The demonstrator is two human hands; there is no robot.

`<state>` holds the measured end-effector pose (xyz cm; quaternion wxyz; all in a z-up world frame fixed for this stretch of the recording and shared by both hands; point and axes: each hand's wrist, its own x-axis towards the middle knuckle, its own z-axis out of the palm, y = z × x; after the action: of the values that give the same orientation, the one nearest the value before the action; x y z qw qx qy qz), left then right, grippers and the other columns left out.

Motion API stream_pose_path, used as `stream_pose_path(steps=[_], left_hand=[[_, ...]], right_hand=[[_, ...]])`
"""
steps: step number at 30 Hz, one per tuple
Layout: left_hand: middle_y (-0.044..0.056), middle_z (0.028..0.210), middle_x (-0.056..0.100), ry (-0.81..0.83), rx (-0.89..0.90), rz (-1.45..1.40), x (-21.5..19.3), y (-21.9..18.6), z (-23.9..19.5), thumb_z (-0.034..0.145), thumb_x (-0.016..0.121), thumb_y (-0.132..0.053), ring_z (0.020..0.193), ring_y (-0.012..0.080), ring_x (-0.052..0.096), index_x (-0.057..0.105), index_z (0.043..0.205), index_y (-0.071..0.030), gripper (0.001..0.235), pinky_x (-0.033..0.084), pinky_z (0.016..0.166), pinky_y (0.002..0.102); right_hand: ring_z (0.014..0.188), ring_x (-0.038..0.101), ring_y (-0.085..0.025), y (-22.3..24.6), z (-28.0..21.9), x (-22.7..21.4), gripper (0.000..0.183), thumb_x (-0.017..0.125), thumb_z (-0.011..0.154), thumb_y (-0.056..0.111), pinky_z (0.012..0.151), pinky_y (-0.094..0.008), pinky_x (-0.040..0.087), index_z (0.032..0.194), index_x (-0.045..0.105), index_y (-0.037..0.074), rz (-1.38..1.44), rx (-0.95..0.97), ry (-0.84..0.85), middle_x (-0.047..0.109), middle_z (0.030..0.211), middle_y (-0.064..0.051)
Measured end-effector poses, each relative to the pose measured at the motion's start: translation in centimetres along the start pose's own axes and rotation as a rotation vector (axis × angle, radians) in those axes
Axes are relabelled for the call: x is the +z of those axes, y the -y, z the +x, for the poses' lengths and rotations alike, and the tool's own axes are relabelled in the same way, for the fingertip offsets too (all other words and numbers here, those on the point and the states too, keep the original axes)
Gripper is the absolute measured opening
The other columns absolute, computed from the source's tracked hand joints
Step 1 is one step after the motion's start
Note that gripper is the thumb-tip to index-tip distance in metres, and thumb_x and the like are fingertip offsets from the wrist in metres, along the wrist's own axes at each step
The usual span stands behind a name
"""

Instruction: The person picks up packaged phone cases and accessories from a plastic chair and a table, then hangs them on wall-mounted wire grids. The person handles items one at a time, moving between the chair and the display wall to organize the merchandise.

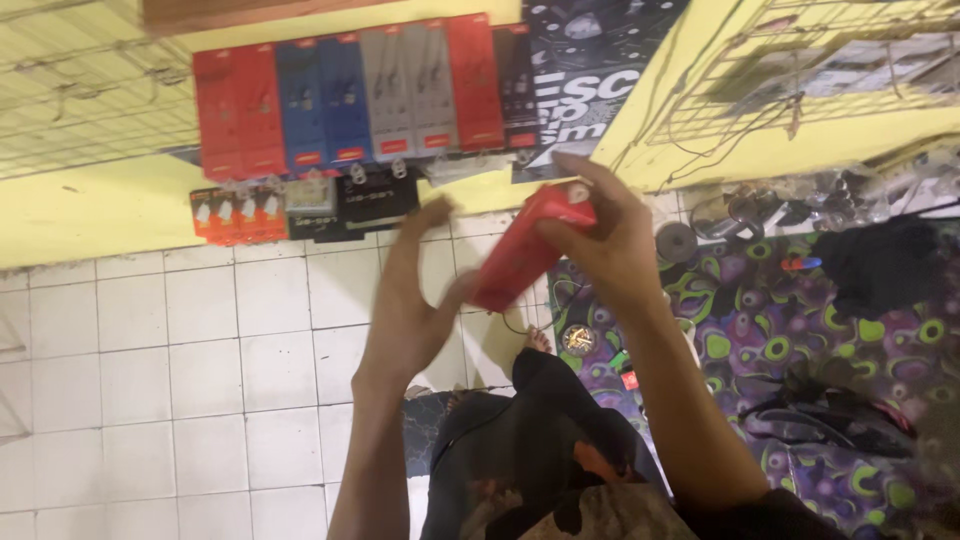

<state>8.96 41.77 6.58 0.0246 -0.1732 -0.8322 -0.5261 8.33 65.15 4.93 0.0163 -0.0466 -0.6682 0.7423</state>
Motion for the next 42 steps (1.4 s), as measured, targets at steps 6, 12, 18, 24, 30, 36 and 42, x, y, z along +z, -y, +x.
stream_pose_path(steps=[6, 12, 18, 24, 30, 36, 42], left_hand=[[0.017, 0.120, 0.073, 0.134, -0.249, -0.258, -3.3, -0.4, -5.6, 0.084, 0.079, -0.009, 0.117, 0.0275, 0.071, 0.046, 0.146, -0.002, 0.071, 0.056, 0.097, 0.037], [0.013, 0.111, 0.078, -0.255, -0.330, -0.377, -12.1, 1.7, -15.8, 0.087, 0.074, 0.001, 0.107, 0.0231, 0.077, 0.053, 0.137, -0.002, 0.054, 0.062, 0.092, 0.035], [0.012, 0.109, 0.077, -0.555, -0.428, -0.446, -20.5, 3.3, -27.1, 0.090, 0.068, 0.002, 0.103, 0.0214, 0.077, 0.053, 0.138, -0.003, 0.050, 0.066, 0.084, 0.034], [0.012, 0.111, 0.076, -0.762, -0.457, -0.373, -25.8, 5.0, -33.5, 0.090, 0.068, 0.002, 0.106, 0.0220, 0.075, 0.053, 0.138, -0.003, 0.051, 0.062, 0.089, 0.035], [0.015, 0.117, 0.073, -0.915, -0.360, -0.085, -31.1, 10.0, -35.4, 0.088, 0.075, 0.001, 0.113, 0.0247, 0.071, 0.054, 0.134, 0.000, 0.051, 0.056, 0.093, 0.038], [0.014, 0.116, 0.075, -0.808, -0.311, -0.247, -42.9, 17.5, -30.5, 0.089, 0.074, -0.001, 0.106, 0.0227, 0.076, 0.056, 0.134, 0.000, 0.048, 0.060, 0.094, 0.036], [0.011, 0.122, 0.071, -0.730, -0.244, -0.378, -54.4, 23.1, -24.7, 0.092, 0.070, 0.000, 0.106, 0.0219, 0.074, 0.054, 0.134, -0.001, 0.045, 0.063, 0.094, 0.036]], right_hand=[[0.114, 0.066, -0.016, 0.1, -3.1, 9.2, 0.054, 0.072, 0.087, -0.009, 0.096, -0.032, 0.059, 0.138, 0.057, -0.002, 0.054, -0.030, 0.255, 0.065, 0.126, -0.007], [0.119, 0.063, -0.018, -2.8, -8.0, 20.7, 0.047, 0.069, 0.094, -0.007, 0.107, -0.036, 0.053, 0.139, 0.055, -0.006, 0.056, -0.060, 0.610, 0.064, 0.128, -0.009], [0.122, 0.064, -0.019, -5.9, -13.6, 33.5, 0.046, 0.069, 0.095, -0.004, 0.109, -0.036, 0.052, 0.139, 0.055, -0.006, 0.090, -0.094, 0.895, 0.065, 0.130, -0.010], [0.121, 0.066, -0.020, -6.5, -16.0, 43.5, 0.047, 0.070, 0.094, -0.003, 0.108, -0.037, 0.053, 0.138, 0.056, -0.005, 0.027, -0.108, 1.110, 0.067, 0.127, -0.011], [0.123, 0.065, -0.020, -8.1, -14.0, 52.3, 0.049, 0.070, 0.093, -0.004, 0.110, -0.037, 0.051, 0.139, 0.054, -0.005, 0.029, -0.155, 1.181, 0.065, 0.127, -0.010], [0.120, 0.065, -0.020, -8.7, -7.3, 63.6, 0.046, 0.069, 0.092, -0.003, 0.106, -0.037, 0.053, 0.137, 0.056, -0.006, 0.058, -0.208, 1.051, 0.065, 0.126, -0.010], [0.121, 0.063, -0.020, -8.5, -1.7, 73.6, 0.035, 0.065, 0.097, -0.002, 0.108, -0.037, 0.052, 0.131, 0.058, -0.008, 0.034, -0.230, 1.048, 0.065, 0.125, -0.013]])
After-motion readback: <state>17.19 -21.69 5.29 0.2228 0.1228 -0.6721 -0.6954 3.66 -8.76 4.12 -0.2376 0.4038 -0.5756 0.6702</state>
